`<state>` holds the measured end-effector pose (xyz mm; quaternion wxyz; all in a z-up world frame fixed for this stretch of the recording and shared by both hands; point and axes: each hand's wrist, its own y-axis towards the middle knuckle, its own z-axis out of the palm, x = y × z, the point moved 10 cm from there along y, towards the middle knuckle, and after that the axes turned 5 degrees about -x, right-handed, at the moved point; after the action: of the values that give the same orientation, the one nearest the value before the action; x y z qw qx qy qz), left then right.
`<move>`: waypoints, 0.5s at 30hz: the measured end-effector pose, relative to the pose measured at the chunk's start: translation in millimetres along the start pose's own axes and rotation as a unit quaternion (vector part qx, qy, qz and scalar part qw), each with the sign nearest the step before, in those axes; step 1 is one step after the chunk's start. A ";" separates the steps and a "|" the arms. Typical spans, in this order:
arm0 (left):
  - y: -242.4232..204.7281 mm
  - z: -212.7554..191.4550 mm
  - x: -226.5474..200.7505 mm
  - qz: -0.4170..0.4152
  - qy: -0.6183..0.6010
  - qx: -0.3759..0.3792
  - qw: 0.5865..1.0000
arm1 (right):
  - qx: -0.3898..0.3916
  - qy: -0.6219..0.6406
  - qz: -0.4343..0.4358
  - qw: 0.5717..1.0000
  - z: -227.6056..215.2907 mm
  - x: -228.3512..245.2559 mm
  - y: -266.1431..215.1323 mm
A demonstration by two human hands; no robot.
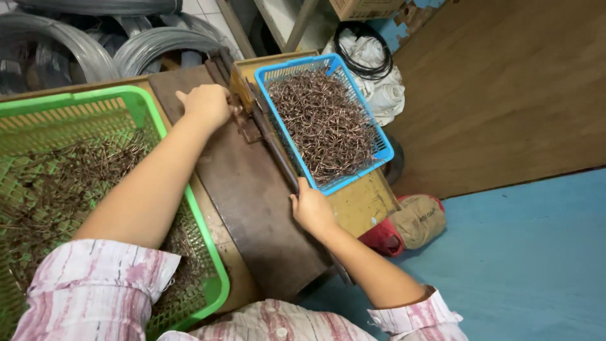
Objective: Processing small metal nails by picking them from a basket, placing them in a manual cutter, and sorting them into another basket.
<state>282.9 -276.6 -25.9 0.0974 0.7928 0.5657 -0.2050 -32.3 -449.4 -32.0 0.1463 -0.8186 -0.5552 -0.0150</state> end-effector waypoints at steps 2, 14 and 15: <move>-0.7 2.9 -13.7 0.014 0.037 -0.010 0.999 | 0.002 0.004 -0.004 1.000 -8.4 4.7 -2.8; -4.9 27.2 -17.1 0.047 0.101 -0.035 0.993 | 0.047 0.027 -0.021 0.998 -49.5 24.7 -16.8; -13.8 22.4 -18.5 0.045 0.090 -0.029 0.995 | 0.055 0.022 -0.028 0.998 -62.1 32.0 -20.6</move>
<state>260.1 -296.4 -37.0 0.0783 0.8293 0.5419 -0.1118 -30.4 -429.4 38.0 0.2030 -0.7929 -0.5745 -0.0063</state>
